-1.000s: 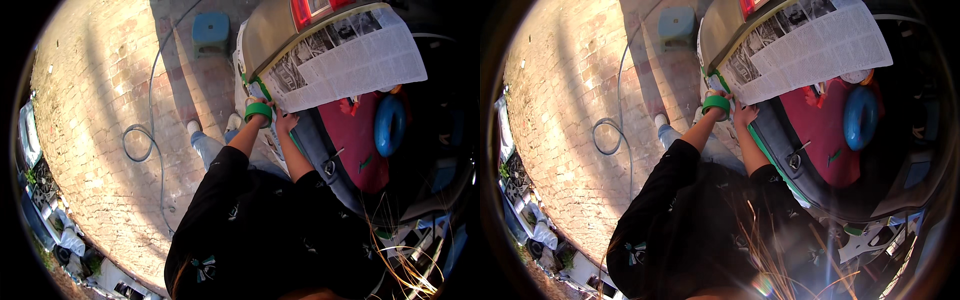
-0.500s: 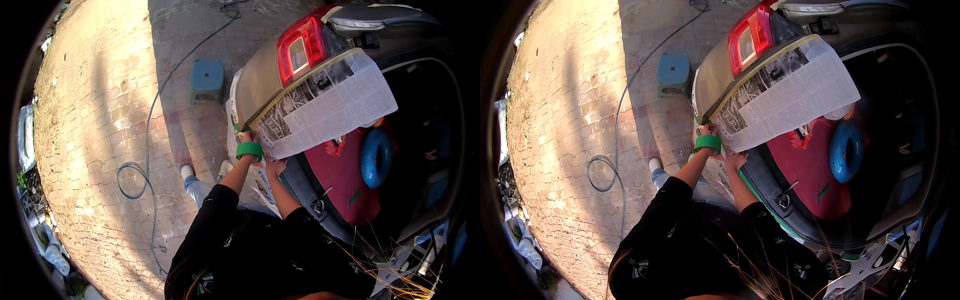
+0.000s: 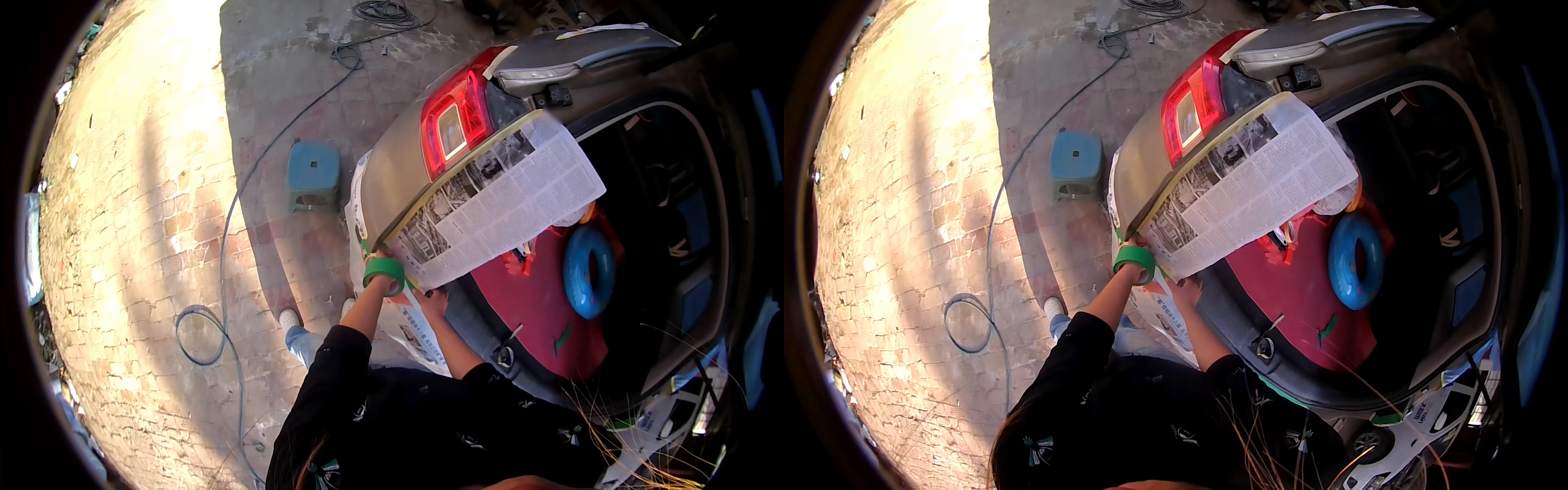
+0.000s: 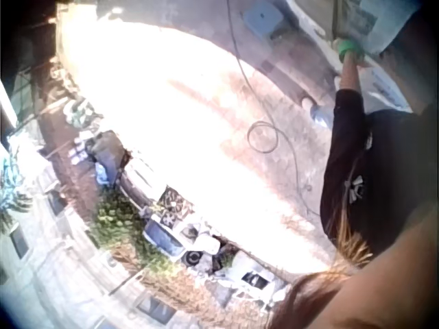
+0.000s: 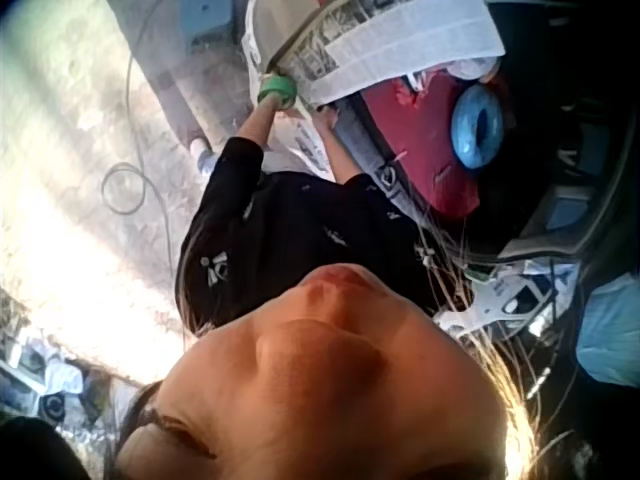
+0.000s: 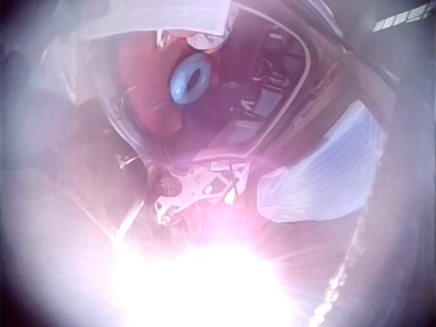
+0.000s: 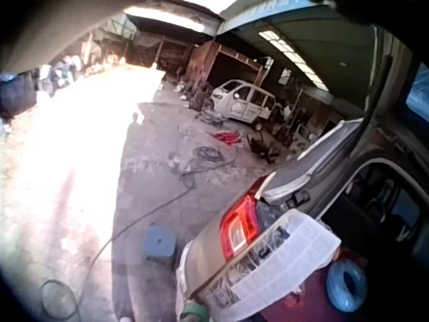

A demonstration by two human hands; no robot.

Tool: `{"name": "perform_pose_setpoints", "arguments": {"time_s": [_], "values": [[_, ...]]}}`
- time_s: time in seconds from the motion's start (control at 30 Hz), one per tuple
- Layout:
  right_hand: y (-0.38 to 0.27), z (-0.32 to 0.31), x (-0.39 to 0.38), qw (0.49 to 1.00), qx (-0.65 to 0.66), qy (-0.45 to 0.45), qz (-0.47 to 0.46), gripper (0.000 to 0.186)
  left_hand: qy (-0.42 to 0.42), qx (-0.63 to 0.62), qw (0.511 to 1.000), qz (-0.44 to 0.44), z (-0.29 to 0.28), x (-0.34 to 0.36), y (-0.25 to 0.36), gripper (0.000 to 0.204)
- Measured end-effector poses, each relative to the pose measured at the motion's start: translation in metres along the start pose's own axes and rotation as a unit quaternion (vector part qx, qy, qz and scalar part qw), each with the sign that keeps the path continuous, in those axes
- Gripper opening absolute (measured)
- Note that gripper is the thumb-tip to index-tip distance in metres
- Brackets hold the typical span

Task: The person applies green and yellow masking tape to secure newspaper sheets over the edges of a car trunk lid and surrounding areas. They smooth the tape and paper to ensure coverage, then close the trunk lid to complete the masking process.

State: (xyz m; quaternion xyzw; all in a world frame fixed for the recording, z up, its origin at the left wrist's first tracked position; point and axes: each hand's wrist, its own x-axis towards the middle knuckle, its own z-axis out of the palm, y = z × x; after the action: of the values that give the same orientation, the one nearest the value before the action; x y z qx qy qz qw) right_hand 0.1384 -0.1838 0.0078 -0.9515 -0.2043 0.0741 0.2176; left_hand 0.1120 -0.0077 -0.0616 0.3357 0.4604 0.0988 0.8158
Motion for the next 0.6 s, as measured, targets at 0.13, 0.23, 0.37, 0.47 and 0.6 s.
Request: {"name": "perform_pose_setpoints", "arguments": {"time_s": [0.13,0.23,0.37,0.47,0.6], "values": [[0.027,0.005,0.002,0.998,0.052,-0.032,0.012,0.042,0.012,-0.012,0.998,0.056,-0.007,-0.039,0.002,0.025],[-0.006,0.011,-0.004,0.987,0.082,-0.094,0.099,0.042,0.017,-0.083,0.992,-0.096,-0.053,-0.080,0.031,0.023],[0.014,0.021,-0.012,0.944,0.240,-0.070,0.216,0.050,-0.061,0.006,0.996,-0.060,-0.107,-0.157,0.052,0.015],[0.018,0.016,-0.019,0.941,0.231,0.058,0.240,0.052,-0.103,0.153,0.983,0.011,-0.171,-0.163,0.036,0.028],[-0.001,0.000,-0.056,0.945,0.145,0.163,0.246,0.047,-0.147,0.250,0.957,0.017,-0.227,-0.180,0.042,0.057]]}}
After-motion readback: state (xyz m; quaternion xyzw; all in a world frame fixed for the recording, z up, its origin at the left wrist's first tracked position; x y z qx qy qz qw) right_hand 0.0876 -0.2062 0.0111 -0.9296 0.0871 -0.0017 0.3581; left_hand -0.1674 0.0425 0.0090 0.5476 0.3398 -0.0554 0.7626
